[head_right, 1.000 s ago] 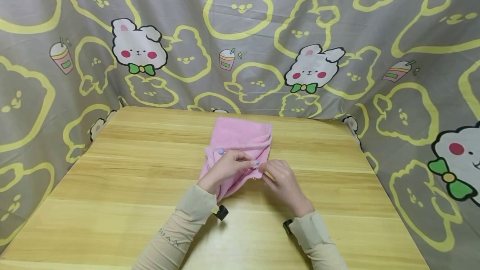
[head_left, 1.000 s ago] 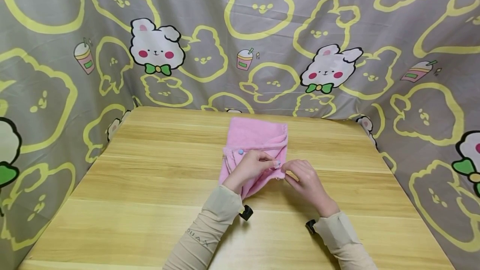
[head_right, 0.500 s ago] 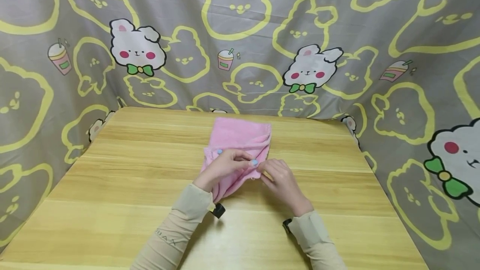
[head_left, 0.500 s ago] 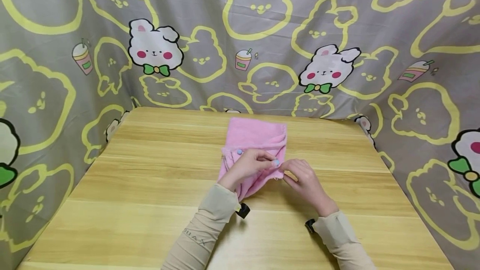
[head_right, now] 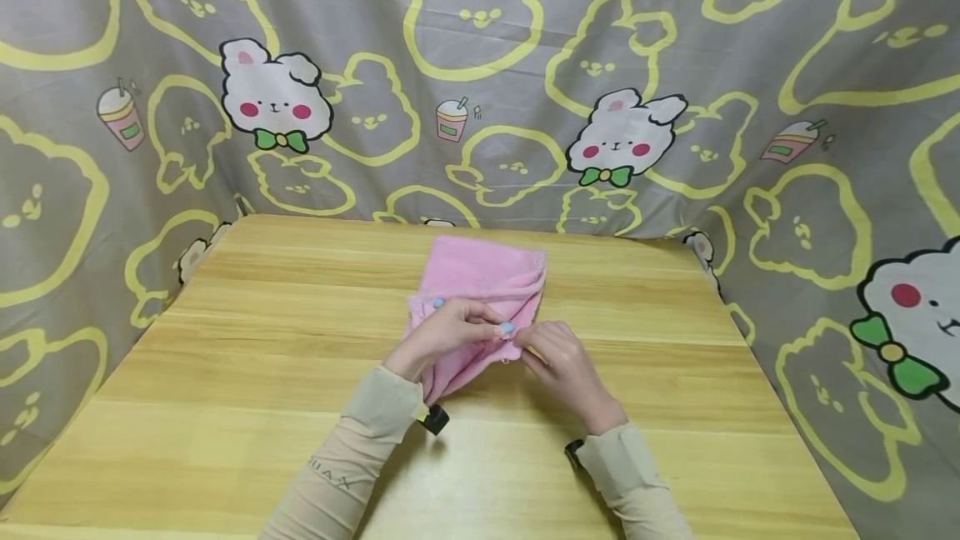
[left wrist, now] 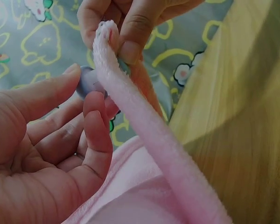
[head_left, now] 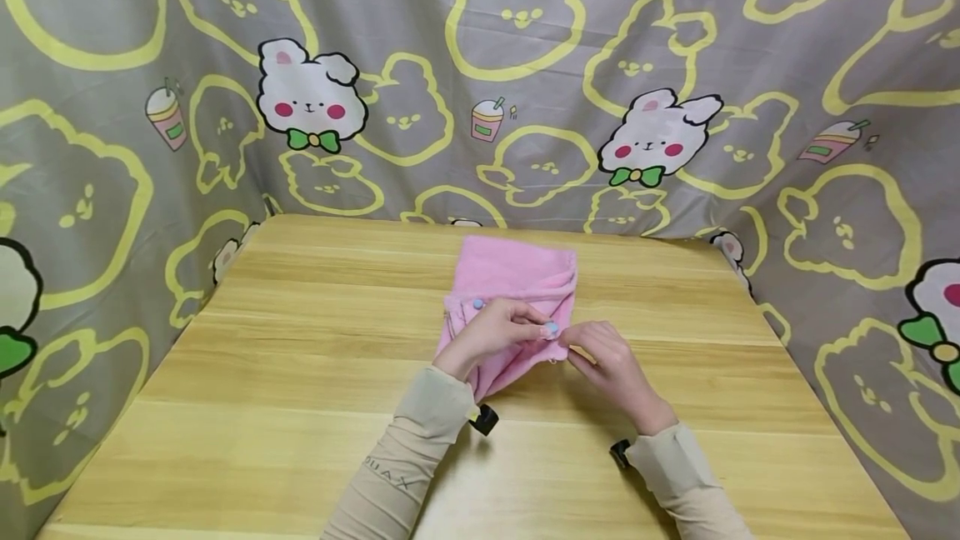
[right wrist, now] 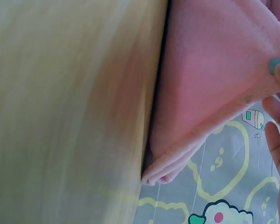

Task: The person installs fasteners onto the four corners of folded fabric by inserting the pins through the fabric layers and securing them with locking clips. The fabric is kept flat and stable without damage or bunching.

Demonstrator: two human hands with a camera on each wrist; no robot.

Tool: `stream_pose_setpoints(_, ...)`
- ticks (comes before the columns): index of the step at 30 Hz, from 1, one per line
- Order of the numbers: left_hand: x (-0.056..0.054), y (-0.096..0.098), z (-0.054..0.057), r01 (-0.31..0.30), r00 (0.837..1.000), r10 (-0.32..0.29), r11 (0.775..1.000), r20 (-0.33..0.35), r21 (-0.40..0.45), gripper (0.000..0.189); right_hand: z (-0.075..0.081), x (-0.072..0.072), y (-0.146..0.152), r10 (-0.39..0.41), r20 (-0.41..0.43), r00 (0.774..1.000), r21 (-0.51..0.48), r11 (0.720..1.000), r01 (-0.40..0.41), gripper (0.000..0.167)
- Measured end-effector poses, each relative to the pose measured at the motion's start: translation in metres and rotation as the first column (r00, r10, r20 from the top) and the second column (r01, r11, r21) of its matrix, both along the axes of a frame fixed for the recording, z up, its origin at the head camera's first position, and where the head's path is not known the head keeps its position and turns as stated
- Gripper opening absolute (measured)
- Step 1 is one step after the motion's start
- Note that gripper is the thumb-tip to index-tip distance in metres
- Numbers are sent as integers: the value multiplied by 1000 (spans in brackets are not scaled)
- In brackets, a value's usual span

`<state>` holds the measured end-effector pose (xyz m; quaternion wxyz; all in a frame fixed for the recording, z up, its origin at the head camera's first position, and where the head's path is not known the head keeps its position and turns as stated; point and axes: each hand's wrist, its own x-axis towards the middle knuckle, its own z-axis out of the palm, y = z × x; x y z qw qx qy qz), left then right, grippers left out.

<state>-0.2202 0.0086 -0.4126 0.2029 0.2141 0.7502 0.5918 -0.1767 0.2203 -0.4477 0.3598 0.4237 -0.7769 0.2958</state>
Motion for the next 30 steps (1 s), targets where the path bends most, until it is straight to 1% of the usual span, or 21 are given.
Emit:
stream_pose_setpoints(2,0,0,0,-4,1000,4,1000,11,6,21,0,0,0,0,-3,1000,3,1000,0,21)
stream_pose_setpoints(7,0,2,-1,1,999,-2,1000,50,25,22,0,1,2,0,7,1000,9,1000,0,26)
stream_pose_setpoints(10,-1,1,-3,15,998,-17,999,60,34,23,-1,1,2,15,17,1000,1,1000,-15,26)
stream_pose_setpoints(14,-3,-3,-5,24,997,-26,999,67,42,23,-1,-1,0,29,58,998,2,1000,-29,23)
stream_pose_setpoints(16,-3,-4,-5,16,998,-19,999,65,40,22,-2,-2,0,26,73,997,13,1000,-27,19)
stream_pose_setpoints(17,-2,-3,-4,6,999,-7,1000,53,27,22,-1,-2,0,17,80,997,25,1000,-19,17)
stream_pose_setpoints(21,0,1,-4,-32,999,32,999,31,-4,24,-2,-2,1,-8,76,997,61,998,3,15)
stream_pose_setpoints(24,1,3,-4,-47,998,47,999,51,-5,24,-3,-2,1,-22,86,996,71,997,16,16)
stream_pose_setpoints(30,1,6,-6,-74,993,75,997,89,-15,23,-3,-2,2,-26,92,995,46,999,22,16)
